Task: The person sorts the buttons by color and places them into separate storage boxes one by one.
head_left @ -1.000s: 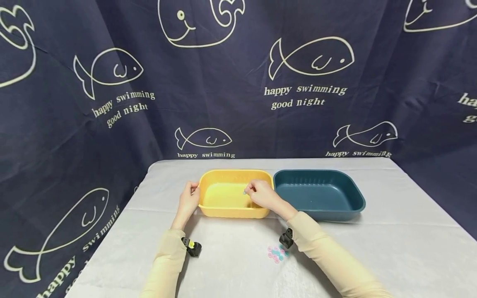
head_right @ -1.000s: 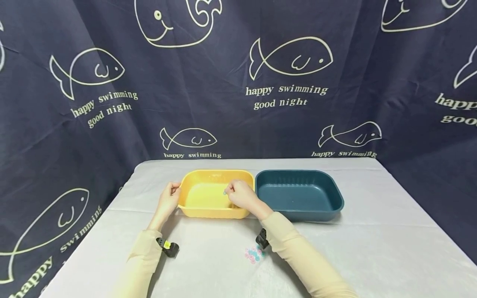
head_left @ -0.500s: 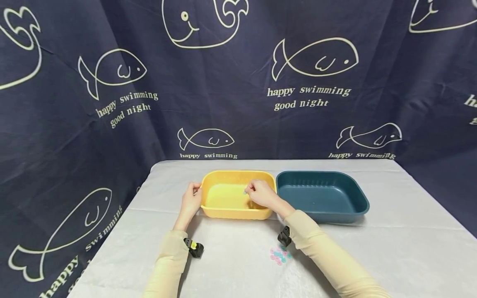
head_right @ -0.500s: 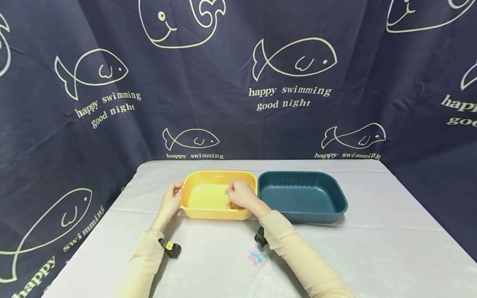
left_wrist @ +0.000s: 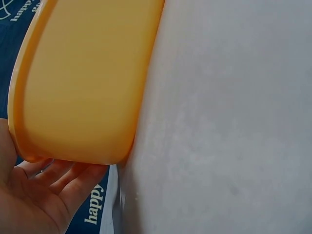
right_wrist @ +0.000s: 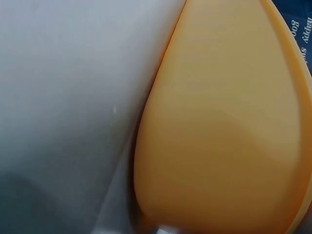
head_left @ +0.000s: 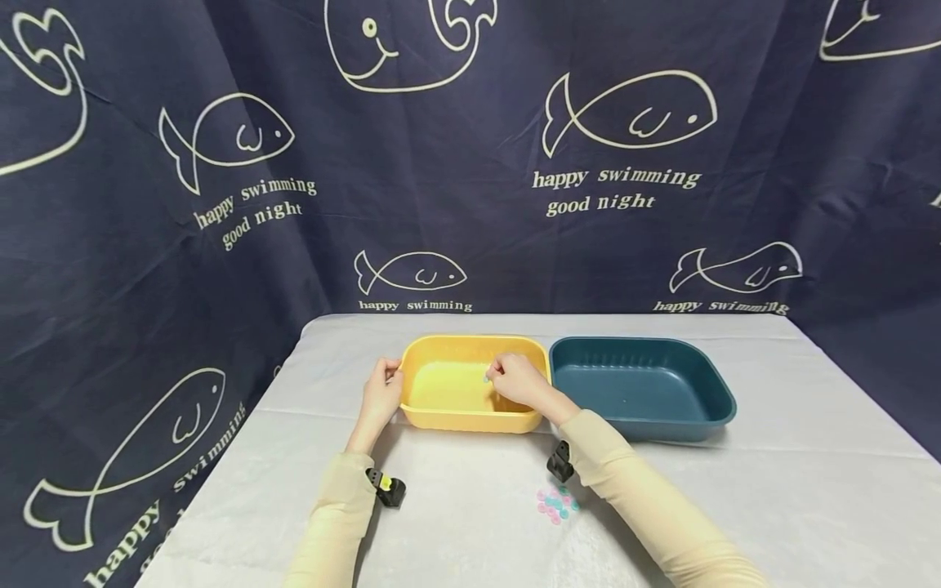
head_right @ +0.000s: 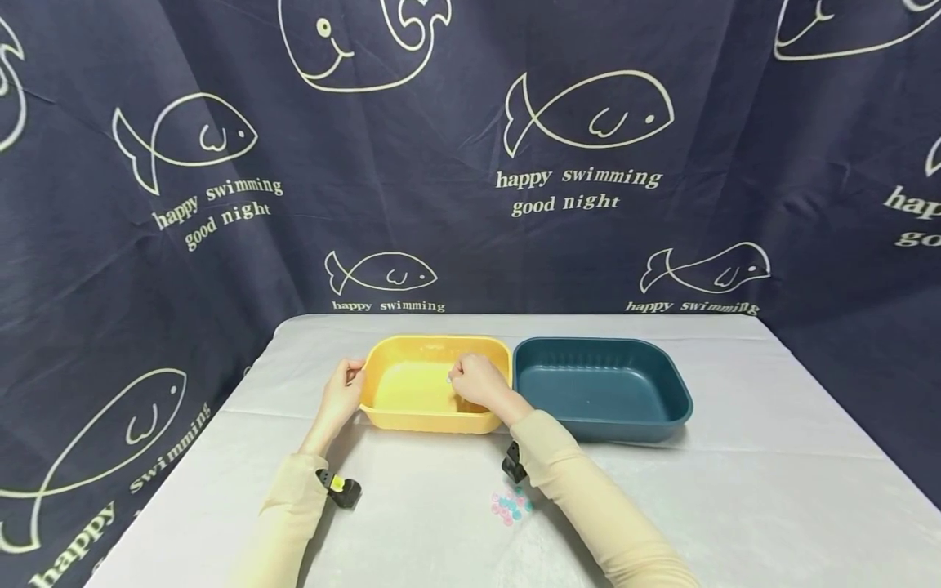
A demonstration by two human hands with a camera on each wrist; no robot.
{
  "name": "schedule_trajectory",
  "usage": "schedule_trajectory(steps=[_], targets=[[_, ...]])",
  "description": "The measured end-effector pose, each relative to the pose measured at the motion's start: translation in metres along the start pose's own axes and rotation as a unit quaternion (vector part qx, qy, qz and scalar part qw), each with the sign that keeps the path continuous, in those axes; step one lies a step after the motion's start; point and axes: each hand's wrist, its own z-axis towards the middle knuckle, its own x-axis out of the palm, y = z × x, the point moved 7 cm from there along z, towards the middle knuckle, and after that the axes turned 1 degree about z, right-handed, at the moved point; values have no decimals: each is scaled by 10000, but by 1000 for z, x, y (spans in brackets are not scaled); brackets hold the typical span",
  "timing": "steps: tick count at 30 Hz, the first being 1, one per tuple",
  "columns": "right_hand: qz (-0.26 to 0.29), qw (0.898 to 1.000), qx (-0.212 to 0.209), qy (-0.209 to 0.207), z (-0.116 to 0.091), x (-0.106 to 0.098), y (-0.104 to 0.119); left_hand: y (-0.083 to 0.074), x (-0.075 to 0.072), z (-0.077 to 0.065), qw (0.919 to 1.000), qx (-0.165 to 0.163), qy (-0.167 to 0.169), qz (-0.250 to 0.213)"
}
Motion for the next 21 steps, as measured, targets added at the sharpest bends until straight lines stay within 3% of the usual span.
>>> schedule_trajectory(steps=[21], targets=[[-119, 9999, -22, 43, 0, 0, 2, 0, 0, 1, 10000, 24, 41, -32]])
